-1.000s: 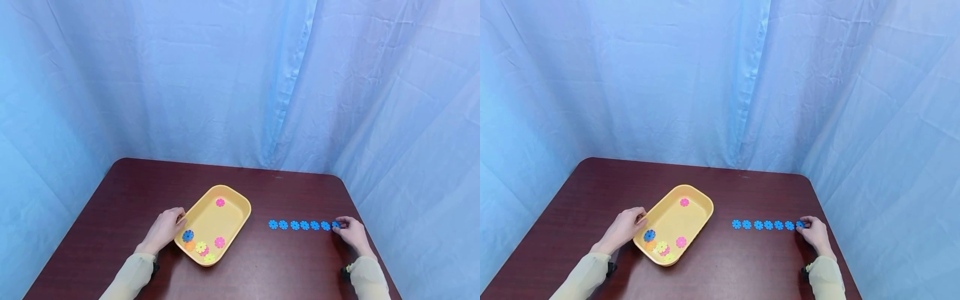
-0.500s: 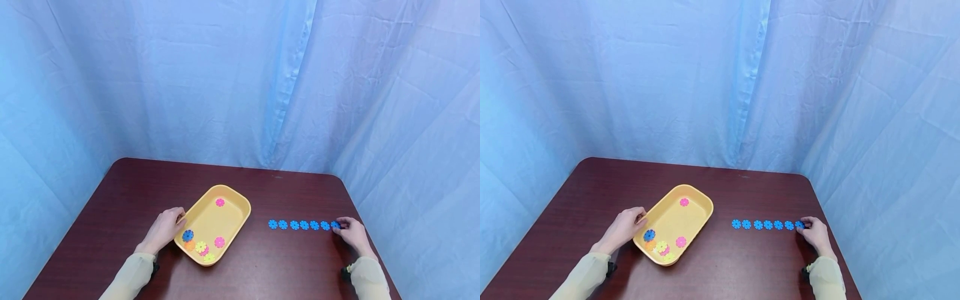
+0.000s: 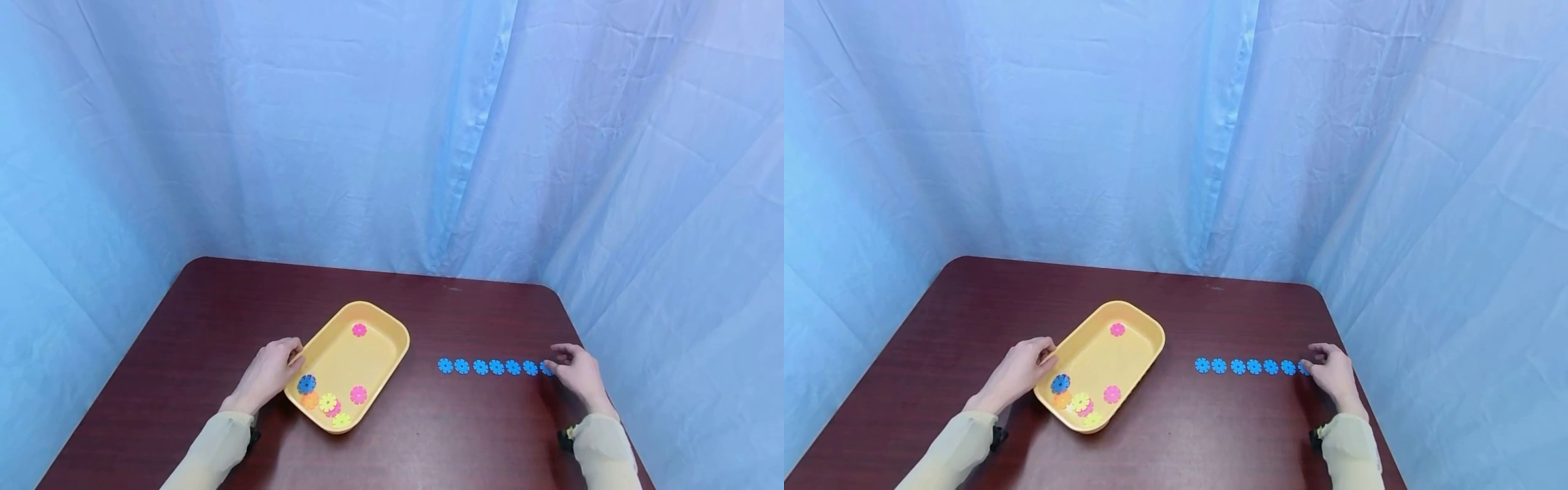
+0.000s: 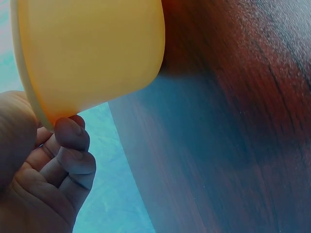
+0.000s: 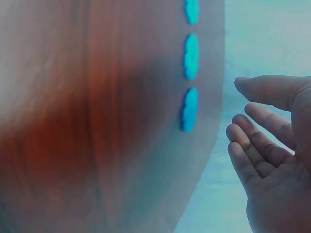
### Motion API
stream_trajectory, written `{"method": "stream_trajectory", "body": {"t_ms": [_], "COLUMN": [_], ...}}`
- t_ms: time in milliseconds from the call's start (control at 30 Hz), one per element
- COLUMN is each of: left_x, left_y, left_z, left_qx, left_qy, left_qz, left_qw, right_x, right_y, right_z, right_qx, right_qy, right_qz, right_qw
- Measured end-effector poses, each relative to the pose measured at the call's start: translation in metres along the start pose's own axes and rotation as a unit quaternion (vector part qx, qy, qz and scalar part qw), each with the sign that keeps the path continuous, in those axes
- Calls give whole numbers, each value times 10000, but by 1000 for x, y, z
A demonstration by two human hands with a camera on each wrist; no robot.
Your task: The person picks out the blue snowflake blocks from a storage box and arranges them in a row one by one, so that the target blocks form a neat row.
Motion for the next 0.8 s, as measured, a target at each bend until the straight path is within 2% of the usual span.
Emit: {"method": "stream_trajectory", "body": {"t_ms": [300,567,800], "left_x": [1,1,0], "left_y": [-1,1,1], "left_z": [-1,0,1], "left_qx": [22,53,100], "left_qy": [-64,-125,-142], "left_qz": [-8,9,28], "left_qw": [10000,9999,9998], "right_x": [-31,-60,-91], "right_y": [2,-7,-19], "right_z": [-6,-12,-18], "right_qx": [136,183,-40], "right_qy": [408,719,833], "right_qz": [-132,-258,-499], "right_qw": [9990,9969,9953]}}
Point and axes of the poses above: each hand's wrist, its own z-axis away from the middle knuckle, its own y-axis out of the back of the hand, x = y × z, the point moved 4 cm from there along -z, towards the middle knuckle, and after that the axes turned 2 degrees about -y, right-handed, at the moved point
